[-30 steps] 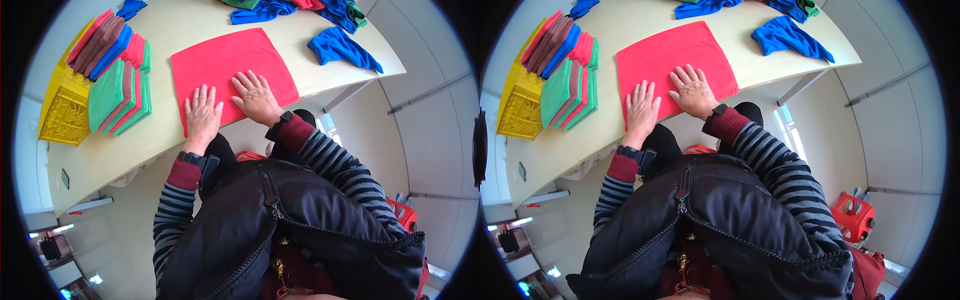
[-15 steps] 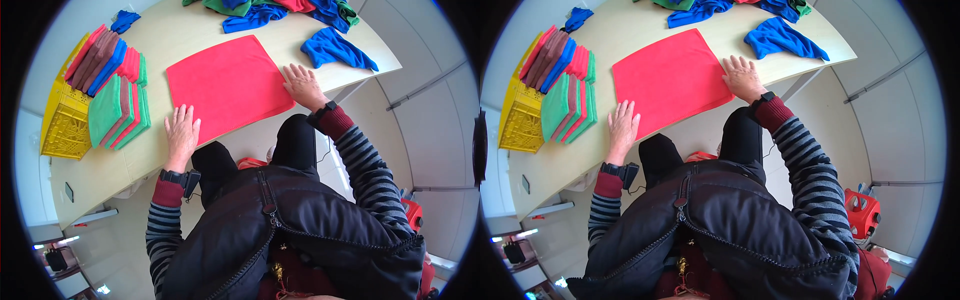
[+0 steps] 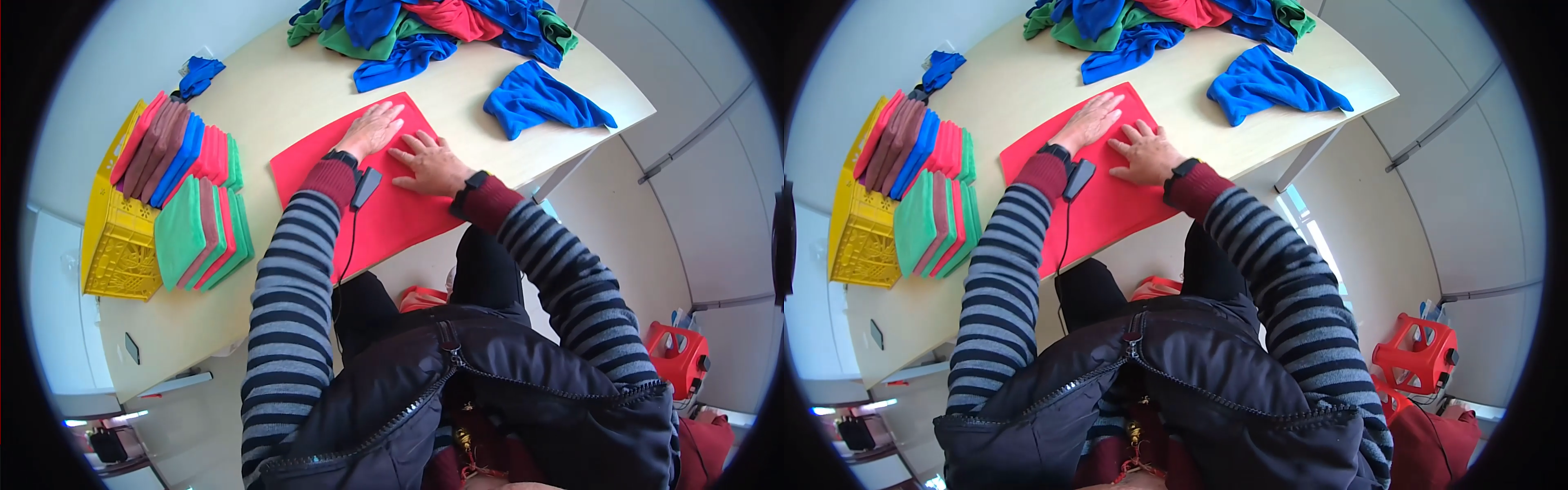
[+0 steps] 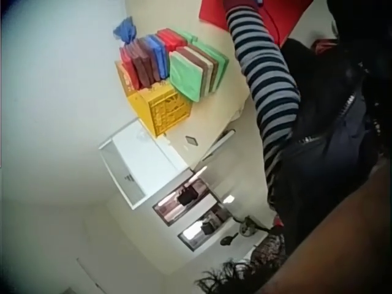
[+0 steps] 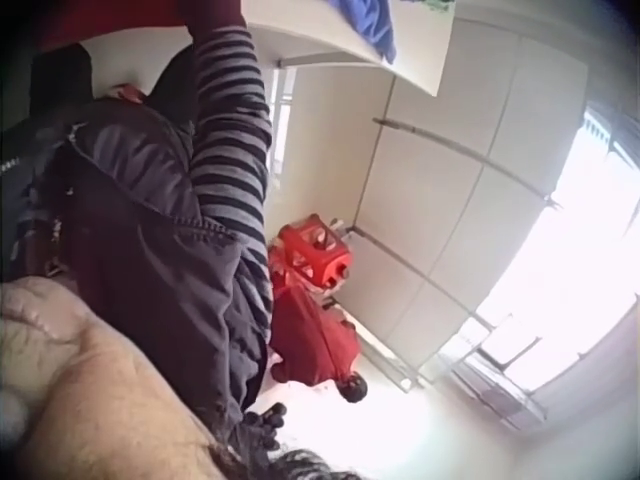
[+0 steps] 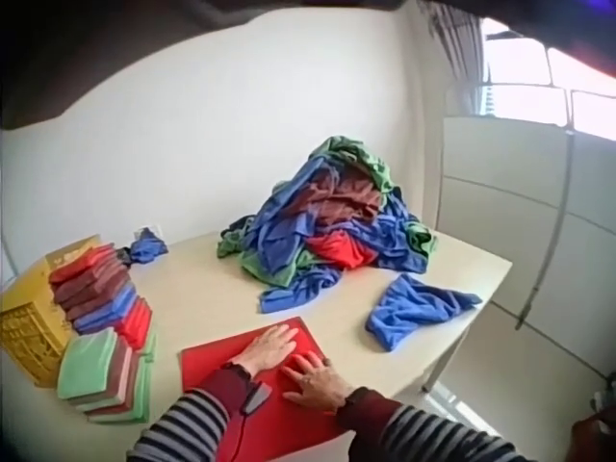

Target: The person folds a green cloth by hand and places it on a stack, then repeats the process with a red cloth and a blue cloth.

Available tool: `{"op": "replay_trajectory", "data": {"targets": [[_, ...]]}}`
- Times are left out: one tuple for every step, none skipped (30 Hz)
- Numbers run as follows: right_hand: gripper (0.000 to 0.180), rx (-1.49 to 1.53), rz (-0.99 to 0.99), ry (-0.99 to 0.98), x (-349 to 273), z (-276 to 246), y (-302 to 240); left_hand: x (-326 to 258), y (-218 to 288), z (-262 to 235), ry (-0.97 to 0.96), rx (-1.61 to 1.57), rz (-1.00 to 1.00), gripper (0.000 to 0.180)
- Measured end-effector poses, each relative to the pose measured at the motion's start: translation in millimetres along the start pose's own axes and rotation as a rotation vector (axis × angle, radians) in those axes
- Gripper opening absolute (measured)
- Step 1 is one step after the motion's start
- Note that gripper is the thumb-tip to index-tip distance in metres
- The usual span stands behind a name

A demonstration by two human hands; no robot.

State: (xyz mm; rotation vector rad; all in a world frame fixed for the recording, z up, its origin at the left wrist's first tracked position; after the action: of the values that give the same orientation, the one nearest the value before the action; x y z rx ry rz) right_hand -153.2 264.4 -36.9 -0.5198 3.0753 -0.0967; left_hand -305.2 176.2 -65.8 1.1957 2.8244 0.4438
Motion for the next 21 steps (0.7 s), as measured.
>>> {"op": "replay_trajectory", "data": {"targets": [[0.068, 0.012, -0.008, 0.019, -4.6, -2.2, 2.0, 14.3, 0.2, 11.0, -0.079, 0.028, -0.031, 0.056], [0.067, 0.027, 0.005, 0.027, -15.1, 1.9, 10.0, 25.2, 17.7, 18.5, -0.094, 0.015, -0.009, 0.056], [0.066, 0.043, 0.014, 0.035, -25.9, 6.8, 15.3, 32.5, 28.4, 25.3, -0.117, 0.044, -0.059, 0.058], [0.066, 0.046, 0.039, 0.022, -39.4, 12.2, 20.5, 37.0, 42.5, 27.2, -0.140, 0.075, -0.105, 0.060], [0.066, 0.047, 0.033, 0.060, -49.4, 13.7, 16.9, 36.2, 38.8, 29.8, -0.158, 0.116, -0.170, 0.062], [0.065, 0.048, 0.028, 0.097, -60.7, 15.4, 13.0, 35.1, 38.1, 32.4, -0.170, 0.115, -0.170, 0.062], [0.065, 0.048, 0.012, 0.137, -71.0, 13.9, 6.8, 33.8, 31.6, 32.3, -0.142, 0.120, -0.157, 0.063], [0.065, 0.055, 0.006, 0.134, -82.5, 14.5, 0.6, 32.2, 25.2, 32.2, -0.115, 0.125, -0.143, 0.064], [0.064, 0.059, -0.006, 0.150, -95.9, 11.7, -4.8, 32.8, 22.0, 30.4, -0.085, 0.130, -0.124, 0.065], [0.063, 0.065, -0.012, 0.163, -109.4, 10.6, -9.7, 32.6, 19.6, 32.9, -0.093, 0.129, -0.122, 0.065], [0.063, 0.069, -0.018, 0.177, -120.6, 9.1, -13.3, 32.1, 17.7, 33.6, -0.076, 0.139, -0.124, 0.065], [0.063, 0.072, -0.009, 0.173, -131.0, 8.7, -15.1, 32.6, 18.4, 34.8, -0.058, 0.147, -0.121, 0.065], [0.061, 0.054, -0.018, 0.168, -140.7, 8.1, -18.3, 33.0, 19.2, 35.3, -0.040, 0.154, -0.118, 0.065], [0.060, 0.036, -0.031, 0.161, -150.3, 6.7, -21.3, 32.5, 19.6, 37.2, -0.045, 0.149, -0.116, 0.065], [0.058, 0.017, -0.046, 0.155, -158.3, 3.8, -23.3, 32.7, 20.1, 36.8, -0.032, 0.143, -0.107, 0.065], [0.058, 0.018, -0.044, 0.150, -165.1, -0.8, -23.0, 32.5, 20.4, 36.0, -0.018, 0.136, -0.100, 0.065], [0.055, 0.099, -0.058, 0.098, -171.1, -5.0, -21.7, 32.6, 22.1, 34.9, -0.001, 0.129, -0.092, 0.065], [0.053, 0.180, -0.074, 0.047, -176.2, -10.4, -21.1, 31.2, 23.0, 34.8, 0.000, 0.125, -0.093, 0.065], [0.050, 0.260, -0.091, -0.001, -178.8, -16.6, -21.1, 30.2, 22.6, 33.0, -0.001, 0.118, -0.102, 0.065], [0.050, 0.260, -0.092, -0.004, -178.1, -27.0, -19.5, 27.3, 21.6, 32.1, -0.006, 0.110, -0.111, 0.064], [0.047, 0.382, -0.021, -0.062, -172.9, -36.1, -11.0, 23.2, 19.6, 31.0, -0.011, 0.103, -0.124, 0.064]]}}
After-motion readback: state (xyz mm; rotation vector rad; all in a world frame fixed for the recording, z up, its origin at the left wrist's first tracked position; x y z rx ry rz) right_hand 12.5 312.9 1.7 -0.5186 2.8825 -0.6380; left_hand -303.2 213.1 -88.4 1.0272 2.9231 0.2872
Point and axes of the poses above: each hand's wrist, its own x-axis towards the middle knuckle, its own z-axis out of the palm, y = z × x, the point moved 6 cm from there along x, towards the middle knuckle, and after that the axes turned 1 degree about -y, right-handed, at the moved point
